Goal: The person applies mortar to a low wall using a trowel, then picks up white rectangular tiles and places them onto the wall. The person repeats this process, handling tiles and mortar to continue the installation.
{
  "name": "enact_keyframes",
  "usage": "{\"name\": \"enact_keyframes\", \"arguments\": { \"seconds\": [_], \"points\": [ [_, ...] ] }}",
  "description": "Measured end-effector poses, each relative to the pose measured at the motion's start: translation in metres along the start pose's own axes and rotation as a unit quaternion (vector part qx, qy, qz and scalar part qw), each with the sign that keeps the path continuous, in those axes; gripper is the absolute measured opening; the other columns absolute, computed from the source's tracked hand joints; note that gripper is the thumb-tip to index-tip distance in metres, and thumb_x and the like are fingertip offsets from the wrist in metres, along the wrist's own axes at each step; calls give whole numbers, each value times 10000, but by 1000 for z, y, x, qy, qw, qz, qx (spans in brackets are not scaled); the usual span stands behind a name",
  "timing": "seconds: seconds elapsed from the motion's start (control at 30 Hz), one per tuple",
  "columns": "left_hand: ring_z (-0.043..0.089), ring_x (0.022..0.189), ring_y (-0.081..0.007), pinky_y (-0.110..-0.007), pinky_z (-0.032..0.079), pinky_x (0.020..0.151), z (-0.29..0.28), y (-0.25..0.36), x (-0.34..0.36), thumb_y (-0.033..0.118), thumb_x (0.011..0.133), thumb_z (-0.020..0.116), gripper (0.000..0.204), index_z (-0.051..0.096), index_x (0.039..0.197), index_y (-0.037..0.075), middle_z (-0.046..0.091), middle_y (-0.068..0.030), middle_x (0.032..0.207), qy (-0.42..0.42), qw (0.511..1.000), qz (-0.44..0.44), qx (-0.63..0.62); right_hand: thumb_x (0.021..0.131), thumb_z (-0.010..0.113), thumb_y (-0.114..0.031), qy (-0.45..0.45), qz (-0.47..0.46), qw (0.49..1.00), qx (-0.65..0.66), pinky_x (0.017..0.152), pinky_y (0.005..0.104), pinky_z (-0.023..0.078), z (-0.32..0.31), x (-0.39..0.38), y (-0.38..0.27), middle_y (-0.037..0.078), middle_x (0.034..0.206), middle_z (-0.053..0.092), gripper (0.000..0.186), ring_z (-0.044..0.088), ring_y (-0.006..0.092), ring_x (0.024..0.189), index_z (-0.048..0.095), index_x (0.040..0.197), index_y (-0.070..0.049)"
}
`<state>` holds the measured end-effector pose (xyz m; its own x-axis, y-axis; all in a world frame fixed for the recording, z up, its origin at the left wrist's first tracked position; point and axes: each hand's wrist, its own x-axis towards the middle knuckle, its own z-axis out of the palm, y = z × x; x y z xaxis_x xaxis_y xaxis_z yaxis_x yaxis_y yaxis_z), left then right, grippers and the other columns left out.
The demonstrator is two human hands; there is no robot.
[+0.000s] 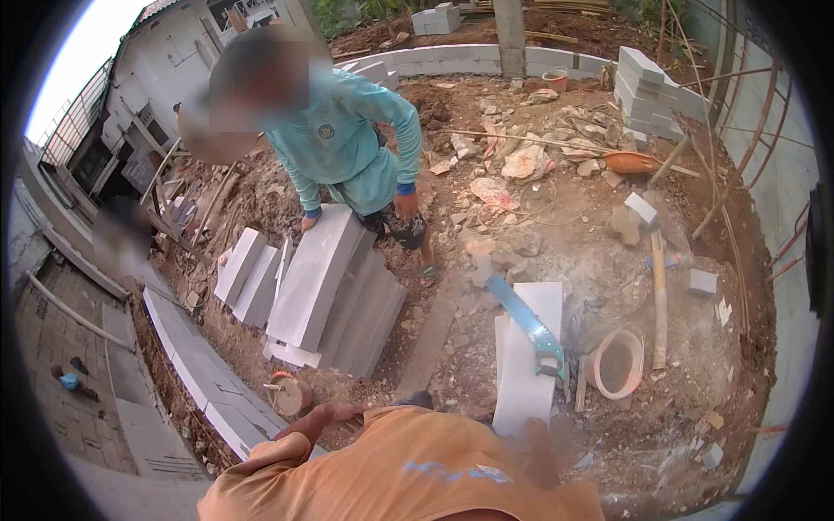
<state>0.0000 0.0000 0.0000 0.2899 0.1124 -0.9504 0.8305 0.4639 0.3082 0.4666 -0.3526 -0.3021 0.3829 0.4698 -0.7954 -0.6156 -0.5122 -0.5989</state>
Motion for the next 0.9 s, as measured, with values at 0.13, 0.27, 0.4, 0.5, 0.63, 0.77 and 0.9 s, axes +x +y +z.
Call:
{"name": "enact_keyframes", "arguments": {
  "seconds": [0.13, 0.27, 0.4, 0.5, 0.63, 0.77, 0.9],
  "points": [
    [648, 1119, -312, -430, 497, 982, 26, 34, -40, 531, 974, 552, 591, 667, 1271, 32, 682, -153, 1251, 276, 930, 203, 131, 935, 661, -252, -84, 87, 987, -104, 534, 384, 503, -3, -2, -12, 84, 910, 674, 339, 676, 217, 729, 601, 1219, -76],
    [598, 1239, -359, -428, 441, 1073, 21, -40, 49, 518, 943, 566, 678, 528, 1434, 52, 603, -214, 1376, 296, 917, 263, 41, 966, 601, -257, -99, 133, 960, -227, 591, 394, 507, -3, 6, -49, 83, 925, 662, 333, 667, 238, 783, 590, 1251, -84],
    [578, 1272, -360, -444, 430, 1088, 31, -98, 45, 550, 900, 598, 743, 512, 1454, 63, 585, -223, 1395, 313, 922, 227, 29, 998, 542, -262, -99, 117, 939, -309, 647, 404, 511, 11, 16, -102, 82, 940, 649, 334, 658, 258, 836, 578, 1283, -92],
    [547, 1308, -363, -443, 416, 1100, 16, -161, 26, 537, 890, 602, 698, 578, 1400, 61, 573, -233, 1405, 288, 939, 179, -60, 1021, 497, -265, -95, 84, 925, -358, 690, 412, 514, 45, 27, -135, 82, 951, 640, 339, 652, 273, 876, 569, 1307, -98],
    [605, 1209, -372, -439, 467, 1033, -8, -281, 79, 453, 901, 636, 566, 643, 1306, 58, 635, -230, 1309, 342, 918, 87, -183, 1034, 485, -262, 3, 37, 913, -407, 678, 378, 517, 143, 38, -169, 58, 989, 618, 361, 639, 247, 873, 543, 1353, -102],
    [603, 1203, -377, -444, 468, 1020, -7, -460, 141, 449, 909, 640, 535, 666, 1270, 55, 640, -230, 1299, 391, 909, -9, -143, 1012, 535, -290, -223, -73, 784, -575, 672, 398, 533, 309, 62, -146, 80, 1031, 644, 375, 655, 233, 879, 550, 1335, -100],
    [603, 1206, -366, -442, 465, 1019, -76, -424, 97, 443, 934, 622, 496, 679, 1261, 76, 648, -222, 1288, 478, 831, 61, -279, 976, 550, -286, -253, -204, 636, -700, 679, 428, 517, 480, 54, -137, 100, 876, 694, 283, 677, 251, 797, 676, 1089, -59]
  ]
}}
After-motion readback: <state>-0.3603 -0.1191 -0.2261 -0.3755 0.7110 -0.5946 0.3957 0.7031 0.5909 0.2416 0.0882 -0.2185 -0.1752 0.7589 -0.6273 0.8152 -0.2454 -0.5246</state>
